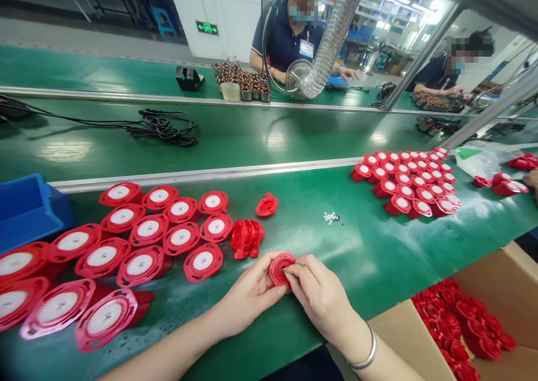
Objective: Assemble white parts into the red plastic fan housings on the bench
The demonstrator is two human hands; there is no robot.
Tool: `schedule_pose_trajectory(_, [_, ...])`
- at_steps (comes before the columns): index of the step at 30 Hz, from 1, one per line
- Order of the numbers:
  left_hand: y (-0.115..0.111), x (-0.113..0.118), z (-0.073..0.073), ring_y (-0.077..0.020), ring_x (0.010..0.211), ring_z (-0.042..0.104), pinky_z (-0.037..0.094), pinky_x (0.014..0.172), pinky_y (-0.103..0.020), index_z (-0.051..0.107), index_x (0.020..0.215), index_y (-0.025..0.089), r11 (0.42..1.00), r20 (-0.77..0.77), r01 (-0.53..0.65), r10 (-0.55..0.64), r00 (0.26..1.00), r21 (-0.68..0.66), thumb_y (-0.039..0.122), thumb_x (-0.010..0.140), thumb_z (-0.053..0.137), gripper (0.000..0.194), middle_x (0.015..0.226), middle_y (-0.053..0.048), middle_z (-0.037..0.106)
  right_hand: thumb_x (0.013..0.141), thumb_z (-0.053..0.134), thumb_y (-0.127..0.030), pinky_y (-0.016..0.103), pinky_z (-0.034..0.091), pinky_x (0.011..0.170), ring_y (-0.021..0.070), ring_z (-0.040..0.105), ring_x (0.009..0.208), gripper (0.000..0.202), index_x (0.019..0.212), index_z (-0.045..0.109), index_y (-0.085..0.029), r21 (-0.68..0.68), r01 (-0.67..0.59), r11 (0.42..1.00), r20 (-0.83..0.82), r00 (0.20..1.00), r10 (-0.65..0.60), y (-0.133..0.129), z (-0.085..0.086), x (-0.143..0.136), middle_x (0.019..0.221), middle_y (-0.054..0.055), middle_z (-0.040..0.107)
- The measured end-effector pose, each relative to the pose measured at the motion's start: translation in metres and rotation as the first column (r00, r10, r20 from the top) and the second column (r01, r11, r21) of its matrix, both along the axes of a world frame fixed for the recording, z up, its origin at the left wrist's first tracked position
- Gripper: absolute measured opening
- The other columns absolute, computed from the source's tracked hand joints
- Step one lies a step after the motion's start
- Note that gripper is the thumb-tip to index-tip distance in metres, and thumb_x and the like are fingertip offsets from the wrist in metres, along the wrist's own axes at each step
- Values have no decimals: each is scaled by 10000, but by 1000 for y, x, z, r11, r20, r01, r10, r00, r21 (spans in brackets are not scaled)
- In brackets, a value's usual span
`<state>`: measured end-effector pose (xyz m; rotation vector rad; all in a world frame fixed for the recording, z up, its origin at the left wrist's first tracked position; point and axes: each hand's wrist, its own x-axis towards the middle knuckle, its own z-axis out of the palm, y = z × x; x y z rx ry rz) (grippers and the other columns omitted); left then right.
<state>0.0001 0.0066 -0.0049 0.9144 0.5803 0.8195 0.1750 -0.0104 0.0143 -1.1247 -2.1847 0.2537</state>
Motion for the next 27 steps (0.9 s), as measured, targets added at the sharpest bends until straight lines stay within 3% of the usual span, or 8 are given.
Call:
schedule_pose_trajectory(6, [-3,1,-5,-197,1040,572,469,935,-347,512,1175,206,997,-22,-23,25,999,71,173,849,631,349,1086,-51,571,971,506,-111,332,562,665,205,642,796,224,1168,602,-153,97,-28,995,221,975,5,-4,0,4,922,113,660])
schedule_pose_trajectory(11, [-9,-1,-10,-252,1118,575,481,979,-400,510,1281,234,985,-199,-19,53,979,170,194,889,577,399,1211,-96,569,974,444,-90,375,571,636,233,646,749,296,1227,594,-118,150,-122,981,317,946,69,-6,5,5,909,136,693])
schedule_pose_trajectory(15, [-8,-3,-11,-258,1154,570,480,1006,-405,492,1321,250,976,-249,10,45,967,216,214,909,560,420,1259,-103,560,970,456,-78,364,575,664,235,659,805,300,1242,574,-120,153,-108,982,269,961,64,-7,4,1,944,141,694])
schedule_pose_trajectory(19, [-10,-4,-12,-247,1224,544,436,1074,-404,445,1363,258,977,-234,19,32,972,215,241,932,545,442,1321,-104,534,971,490,-99,320,569,713,197,654,846,223,1151,602,-167,17,-49,999,125,991,46,-2,6,5,975,105,673])
schedule_pose_trajectory(22, [-11,-4,-12,-243,1301,490,379,1124,-397,426,1378,272,976,-258,47,9,966,212,242,938,539,455,1383,-93,498,975,513,-158,302,555,756,178,642,861,135,1027,630,-201,-16,86,996,6,996,-86,18,7,35,924,67,649])
schedule_pose_trajectory(25, [-9,-3,-7,-249,1257,516,412,1082,-394,455,1330,245,983,-244,63,-19,970,173,269,931,550,411,1324,-102,532,970,531,-260,331,549,738,190,637,813,128,959,641,-195,-10,396,918,2,918,-396,44,0,83,918,75,635])
schedule_pose_trajectory(27, [-5,-1,-2,-250,1175,562,444,1037,-395,481,1275,224,990,-207,56,-29,978,127,304,913,581,384,1222,-102,579,959,537,-315,343,551,690,186,627,726,174,949,653,-186,-59,457,887,55,889,-455,60,-9,109,906,79,628])
